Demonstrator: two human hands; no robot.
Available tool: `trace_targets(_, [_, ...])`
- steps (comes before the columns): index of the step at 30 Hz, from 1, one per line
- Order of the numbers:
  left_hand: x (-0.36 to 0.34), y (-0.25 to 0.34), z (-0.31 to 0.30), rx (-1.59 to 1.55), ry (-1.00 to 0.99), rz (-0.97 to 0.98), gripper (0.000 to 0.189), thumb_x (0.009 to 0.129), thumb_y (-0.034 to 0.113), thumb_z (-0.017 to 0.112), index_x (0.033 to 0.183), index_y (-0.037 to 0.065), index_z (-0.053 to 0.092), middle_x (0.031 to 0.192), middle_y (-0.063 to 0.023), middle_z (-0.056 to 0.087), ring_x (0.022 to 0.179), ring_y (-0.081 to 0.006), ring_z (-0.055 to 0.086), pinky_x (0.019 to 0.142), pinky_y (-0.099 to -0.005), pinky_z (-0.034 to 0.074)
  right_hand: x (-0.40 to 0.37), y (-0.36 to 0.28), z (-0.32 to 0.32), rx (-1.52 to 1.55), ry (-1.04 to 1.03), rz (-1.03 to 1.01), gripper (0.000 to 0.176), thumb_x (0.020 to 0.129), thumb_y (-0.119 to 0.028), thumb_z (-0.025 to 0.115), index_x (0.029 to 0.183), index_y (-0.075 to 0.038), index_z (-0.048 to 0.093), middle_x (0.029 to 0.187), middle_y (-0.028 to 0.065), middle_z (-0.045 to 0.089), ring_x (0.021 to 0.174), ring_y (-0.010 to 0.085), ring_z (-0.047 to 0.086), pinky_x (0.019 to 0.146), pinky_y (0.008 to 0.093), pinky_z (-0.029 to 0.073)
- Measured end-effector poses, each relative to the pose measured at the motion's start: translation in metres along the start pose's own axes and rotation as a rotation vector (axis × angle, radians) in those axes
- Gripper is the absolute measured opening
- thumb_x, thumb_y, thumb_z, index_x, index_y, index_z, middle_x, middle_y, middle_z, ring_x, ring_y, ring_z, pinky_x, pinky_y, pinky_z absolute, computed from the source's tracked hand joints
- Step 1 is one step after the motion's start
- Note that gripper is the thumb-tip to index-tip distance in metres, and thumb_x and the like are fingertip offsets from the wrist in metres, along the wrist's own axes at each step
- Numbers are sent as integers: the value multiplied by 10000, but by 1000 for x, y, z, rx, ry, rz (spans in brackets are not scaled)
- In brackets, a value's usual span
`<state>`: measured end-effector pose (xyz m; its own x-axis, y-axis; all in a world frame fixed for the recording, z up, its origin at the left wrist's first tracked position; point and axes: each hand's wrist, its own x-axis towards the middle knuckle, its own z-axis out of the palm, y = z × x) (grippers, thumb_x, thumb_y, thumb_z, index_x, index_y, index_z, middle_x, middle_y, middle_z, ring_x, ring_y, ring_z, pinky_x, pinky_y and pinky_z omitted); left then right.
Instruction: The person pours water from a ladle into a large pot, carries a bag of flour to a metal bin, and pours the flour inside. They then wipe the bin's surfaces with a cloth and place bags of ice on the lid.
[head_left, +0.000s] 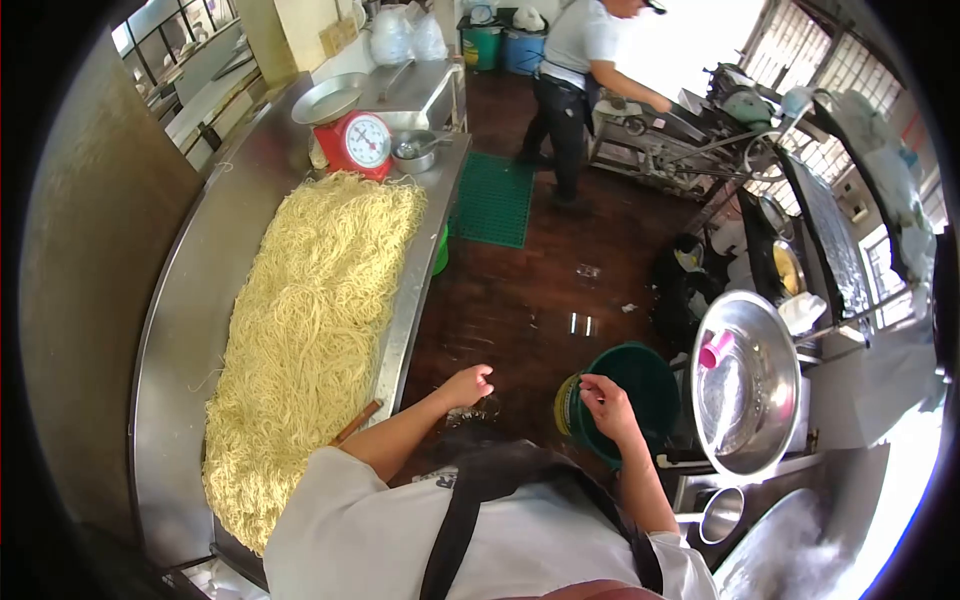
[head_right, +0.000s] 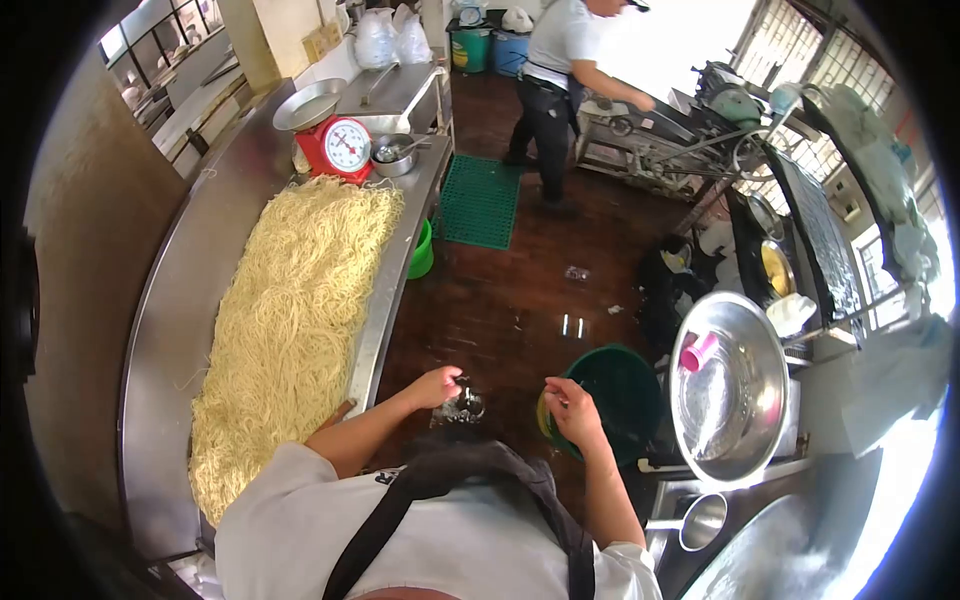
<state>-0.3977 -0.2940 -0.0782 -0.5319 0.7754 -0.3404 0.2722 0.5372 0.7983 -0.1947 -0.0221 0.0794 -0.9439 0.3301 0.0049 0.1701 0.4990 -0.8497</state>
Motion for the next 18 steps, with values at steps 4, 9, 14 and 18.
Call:
trace_targets(4, [36, 59, -39, -324, 7, -15, 520, 904, 219, 678, 1347, -5, 523, 909, -119, 701, 798, -219, 677, 750, -349, 536, 47, 28, -4, 28, -35, 97, 273, 937, -103, 650, 1187, 7, 645, 983, 105, 714, 897, 177, 684, 820, 290, 538])
trace_targets(9, [96, 68, -78, -335, 14, 14, 503, 912, 191, 682, 1355, 18, 520, 834, -71, 662, 747, -157, 640, 684, -319, 525, 130, 58, -15, 23, -24, 118, 277, 924, -134, 665, 1166, 1, 658, 942, 110, 720, 855, 187, 695, 791, 299, 544])
trace_targets(14, [165, 19, -120, -149, 30, -115, 477, 902, 185, 689, 1313, -3, 538, 836, -79, 663, 741, -164, 641, 698, -316, 526, 244, 106, -39, 85, -3, 90, 269, 927, -136, 671, 1161, -3, 661, 951, 109, 724, 862, 178, 693, 800, 294, 540])
trace_targets(18, [214, 27, -174, -237, 172, -245, 490, 903, 176, 697, 1325, -5, 527, 855, -74, 674, 734, -151, 644, 707, -308, 530, 358, 99, -72, 15, -109, 21, 257, 931, -147, 673, 1151, -15, 670, 980, 120, 725, 896, 195, 702, 812, 306, 547])
